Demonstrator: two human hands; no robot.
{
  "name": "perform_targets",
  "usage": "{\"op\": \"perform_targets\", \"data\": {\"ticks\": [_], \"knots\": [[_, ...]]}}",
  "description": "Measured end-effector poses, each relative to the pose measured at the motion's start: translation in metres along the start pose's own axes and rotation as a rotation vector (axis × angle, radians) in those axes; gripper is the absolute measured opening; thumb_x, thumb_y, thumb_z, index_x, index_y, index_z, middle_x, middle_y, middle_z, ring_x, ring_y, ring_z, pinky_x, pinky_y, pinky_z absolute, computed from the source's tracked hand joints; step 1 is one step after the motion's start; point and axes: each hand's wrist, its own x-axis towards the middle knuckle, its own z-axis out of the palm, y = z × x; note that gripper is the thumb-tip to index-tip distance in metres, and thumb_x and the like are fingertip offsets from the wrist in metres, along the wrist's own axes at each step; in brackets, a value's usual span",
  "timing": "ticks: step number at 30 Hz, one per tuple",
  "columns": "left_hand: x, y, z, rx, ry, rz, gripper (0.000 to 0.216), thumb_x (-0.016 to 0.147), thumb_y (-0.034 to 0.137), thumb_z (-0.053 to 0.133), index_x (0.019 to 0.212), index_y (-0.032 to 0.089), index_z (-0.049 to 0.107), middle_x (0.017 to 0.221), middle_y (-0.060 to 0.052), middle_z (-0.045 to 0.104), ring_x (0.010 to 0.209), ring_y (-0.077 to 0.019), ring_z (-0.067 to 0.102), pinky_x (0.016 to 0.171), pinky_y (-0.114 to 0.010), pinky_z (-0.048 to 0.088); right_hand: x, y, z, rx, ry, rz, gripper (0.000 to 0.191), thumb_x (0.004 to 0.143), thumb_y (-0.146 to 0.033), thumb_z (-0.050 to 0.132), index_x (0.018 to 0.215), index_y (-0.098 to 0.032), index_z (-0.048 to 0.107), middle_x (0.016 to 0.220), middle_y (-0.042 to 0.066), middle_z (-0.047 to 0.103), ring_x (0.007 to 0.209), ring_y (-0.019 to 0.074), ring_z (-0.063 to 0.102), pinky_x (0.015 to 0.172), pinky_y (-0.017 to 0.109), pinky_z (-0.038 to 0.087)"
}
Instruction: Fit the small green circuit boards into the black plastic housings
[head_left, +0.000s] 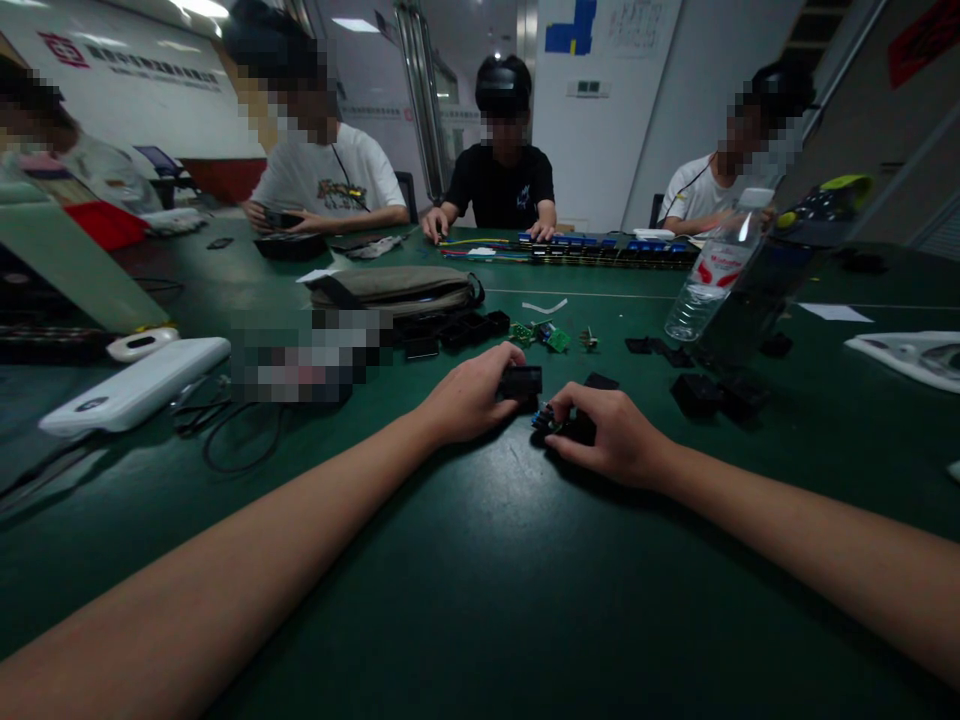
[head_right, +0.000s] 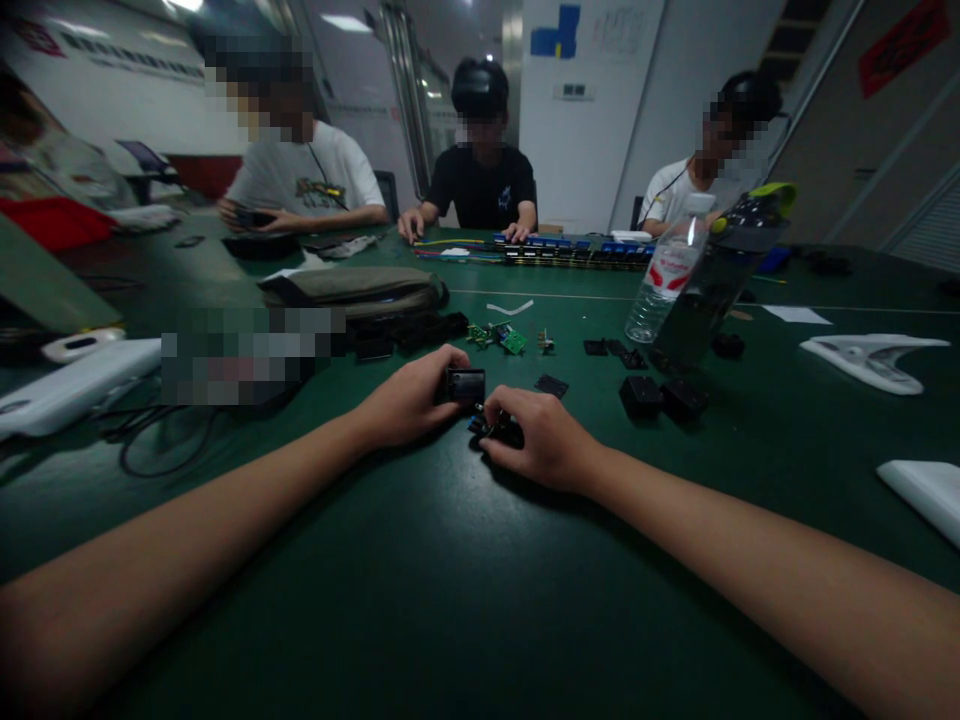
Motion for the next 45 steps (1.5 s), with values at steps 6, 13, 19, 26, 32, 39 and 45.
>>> {"op": "perform_targets", "data": {"ticks": [6,13,19,26,32,39,45], "knots": [[-0.0008,0.0018,0.0002,0.036,0.068,0.023,0.030,0.079,0.028,0.065,0.105,0.021,0.052,0.105,-0.008,0.063,0.091,-0.0238,0.064,0.077,-0.037,0.052,0.0003,-0.0009,-0.0001,0.002,-0.018,0.013,0.018,0.080,-0.017,0.068,0.093,-0.019,0.056,0.084,0.001,0.065,0.070,0.0129,0.056,0.065,0.025,0.042],[-0.0008,0.0033,0.0008,-0.036,0.076,0.009,0.039,0.071,0.021,0.071,0.101,0.022,0.047,0.110,-0.010,0.069,0.096,-0.0266,0.069,0.077,-0.036,0.054,0.0004,-0.0007,0.0001,-0.010,-0.026,0.022,0.018,0.080,-0.018,0.068,0.093,-0.019,0.056,0.082,0.001,0.064,0.070,0.0131,0.056,0.065,0.025,0.041],[-0.0006,0.0073,-0.0009,0.086,0.092,-0.003,0.028,0.077,0.029,0.069,0.098,0.022,0.052,0.090,-0.004,0.068,0.079,-0.0216,0.066,0.067,-0.031,0.049,0.0000,-0.0010,0.0001,-0.024,-0.029,0.030,0.017,0.081,-0.020,0.067,0.094,-0.019,0.056,0.085,0.002,0.065,0.071,0.0135,0.056,0.066,0.026,0.041],[0.0009,0.0045,-0.0004,0.111,0.080,0.045,0.028,0.078,0.028,0.068,0.101,0.020,0.055,0.095,-0.006,0.067,0.084,-0.0226,0.064,0.073,-0.035,0.050,-0.0002,-0.0005,-0.0003,-0.018,-0.043,0.047,0.017,0.082,-0.022,0.066,0.096,-0.019,0.056,0.087,0.002,0.066,0.069,0.0131,0.055,0.065,0.027,0.041],[0.0010,0.0042,0.0000,0.102,0.066,0.050,0.028,0.078,0.025,0.069,0.102,0.019,0.056,0.098,-0.007,0.067,0.088,-0.0237,0.064,0.077,-0.036,0.051,-0.0001,-0.0004,0.0001,-0.017,-0.038,0.037,0.018,0.082,-0.021,0.067,0.096,-0.018,0.056,0.086,0.002,0.065,0.070,0.0129,0.055,0.065,0.026,0.040],[0.0007,0.0040,0.0001,0.100,0.061,0.062,0.030,0.077,0.023,0.069,0.104,0.019,0.056,0.101,-0.008,0.067,0.090,-0.0235,0.064,0.079,-0.036,0.052,-0.0006,-0.0004,0.0001,-0.033,-0.037,0.029,0.018,0.082,-0.020,0.067,0.096,-0.018,0.056,0.087,0.003,0.065,0.071,0.0135,0.056,0.066,0.026,0.041],[0.0007,0.0028,0.0012,0.110,0.073,0.073,0.029,0.077,0.024,0.069,0.103,0.019,0.056,0.099,-0.007,0.067,0.088,-0.0227,0.064,0.078,-0.036,0.052,-0.0007,-0.0010,-0.0003,-0.055,0.046,0.089,0.016,0.081,-0.018,0.065,0.094,-0.019,0.056,0.085,0.002,0.065,0.071,0.0138,0.057,0.068,0.027,0.042]]}}
